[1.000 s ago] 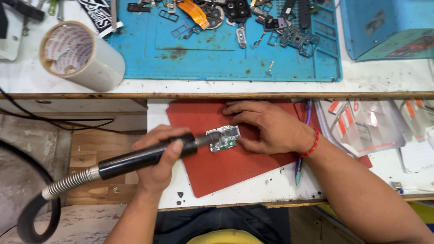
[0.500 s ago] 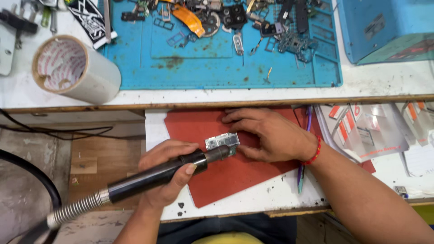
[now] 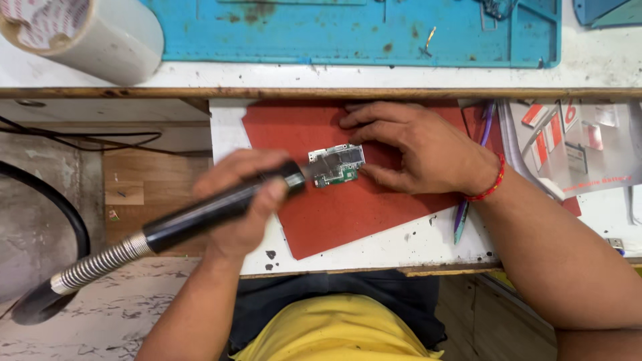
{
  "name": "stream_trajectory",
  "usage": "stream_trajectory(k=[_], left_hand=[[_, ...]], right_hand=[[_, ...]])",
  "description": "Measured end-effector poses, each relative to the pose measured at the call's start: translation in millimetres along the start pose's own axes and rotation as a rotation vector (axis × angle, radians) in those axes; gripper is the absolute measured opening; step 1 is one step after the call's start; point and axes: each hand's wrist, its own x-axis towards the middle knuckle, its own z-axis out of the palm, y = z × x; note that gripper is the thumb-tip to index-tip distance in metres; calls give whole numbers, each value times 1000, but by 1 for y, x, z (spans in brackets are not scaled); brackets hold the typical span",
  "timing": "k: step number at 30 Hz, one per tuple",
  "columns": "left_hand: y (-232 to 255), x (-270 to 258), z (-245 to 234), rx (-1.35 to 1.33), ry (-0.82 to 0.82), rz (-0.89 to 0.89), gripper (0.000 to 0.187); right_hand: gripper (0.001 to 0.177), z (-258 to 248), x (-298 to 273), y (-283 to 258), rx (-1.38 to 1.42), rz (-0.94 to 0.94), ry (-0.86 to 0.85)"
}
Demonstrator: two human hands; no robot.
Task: The person cleans a small circuit board with a toothbrush and then uses a hot air gun to heat the board. The person holds the board steady with one hand while applying the hot air with the other.
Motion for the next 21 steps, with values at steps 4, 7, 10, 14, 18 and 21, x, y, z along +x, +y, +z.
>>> stream_trajectory(k=[4,7,10,14,18,21], left_hand=[[1,-2,-5,40,-19,-15,34],[0,1,1,15,27,18,34],[-2,-2,-4,-75,-8,-31,33],[-5,-3,3,-91,22,17,31],[-5,-1,-1,-110,49,-12,33],[-2,1,-2,-66,-8,24,34]], right_hand=[[44,-2,1,2,13,-41,-6],[44,-2,2,-4,-5,-18,-5],[43,-1,1,-2,-29,-19,2],[43,-2,1,-1,-32,-8,-22],[42,0,0,-3,-21,-9,-21],[42,-2,1,-3,-50,-6,-25]])
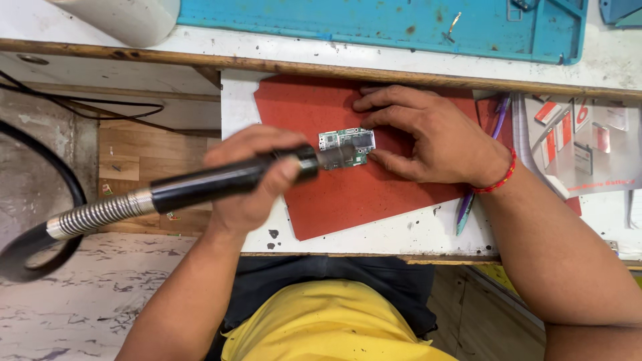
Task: The person cleans a small circuit board with a toothbrush and then uses a hot air gun to heat the board. The person holds the board steady with one hand while applying the hot air with the other.
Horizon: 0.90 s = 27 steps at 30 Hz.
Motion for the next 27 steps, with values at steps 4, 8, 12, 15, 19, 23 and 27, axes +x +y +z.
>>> stream_trajectory(k=[4,8,12,15,19,23,27], left_hand=[[0,0,1,-13,36,-18,34],[0,-3,5,45,61,-36,31],[-1,1,2,-12,7,-19,31],[-3,2,5,-69,-18,15,32],[1,1,0,-14,-9,-1,31],[-1,0,3,79,121,-63,30],[-3,1,2,-41,-22,-50,31]], right_hand=[[42,1,-1,0,0,1,-4],[42,2,0,2,15,-16,4],[41,2,0,1,15,-5,8],[41,1,-1,1,16,-5,5],[41,2,0,2,23,-16,14],[41,2,0,0,21,5,-1],[42,1,-1,1,5,0,4]])
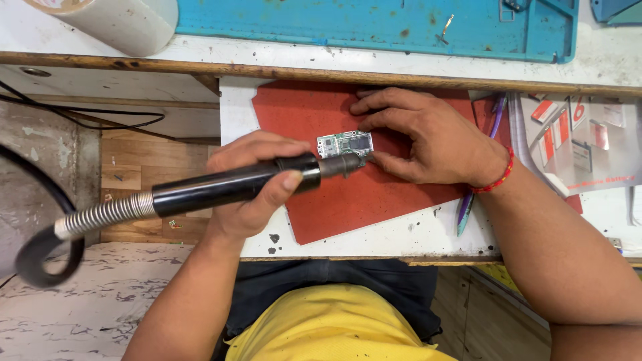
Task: The person cleans a small circuit board with a toothbrush and then uses a hot air gun to heat the board. The person holds the board steady with one hand while applying the hot air with the other.
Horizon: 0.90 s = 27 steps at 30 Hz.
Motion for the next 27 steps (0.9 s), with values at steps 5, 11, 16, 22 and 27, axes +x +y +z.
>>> stream_trajectory(k=[5,11,16,22,27], left_hand=[[5,-2,2,35,92,-41,31],[4,-1,-1,-4,109,-38,31],[2,-2,3,36,44,31,33],[2,-3,3,39,27,35,35],[2,0,-1,-6,54,33,34]], right_hand=[[41,1,1,0,19,-10,11],[40,2,1,0,21,-18,13],[41,1,0,-1,1,-3,2],[41,1,1,-1,1,4,-1],[41,1,1,1,20,-17,14]])
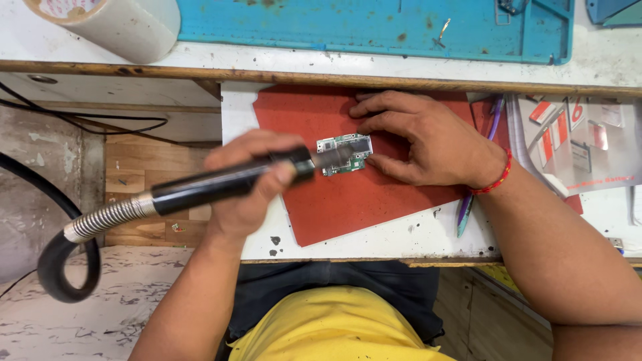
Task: The person cleans a small circuit board with a toothbrush and then uses a hot air gun to heat the board. The person holds the board steady with one hand while applying the hot air with the other.
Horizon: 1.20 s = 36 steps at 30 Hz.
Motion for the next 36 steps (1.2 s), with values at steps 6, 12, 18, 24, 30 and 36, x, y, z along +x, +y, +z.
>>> stream_trajectory(k=[6,12,18,24,30,36], left_hand=[[5,1,-1,35,43,-83,34],[4,-1,2,57,66,-97,33],[7,-2,2,63,43,-114,33],[3,-2,1,-16,24,-101,32],[4,1,1,30,6,-66,29],[6,2,2,80,0,-67,29]], right_hand=[[40,0,1,-2,-5,18,3],[41,0,2,-1,6,-5,3],[42,0,1,-1,16,7,-2],[42,-1,2,-1,18,16,0],[41,0,0,0,9,40,5],[42,1,1,-1,30,49,11]])
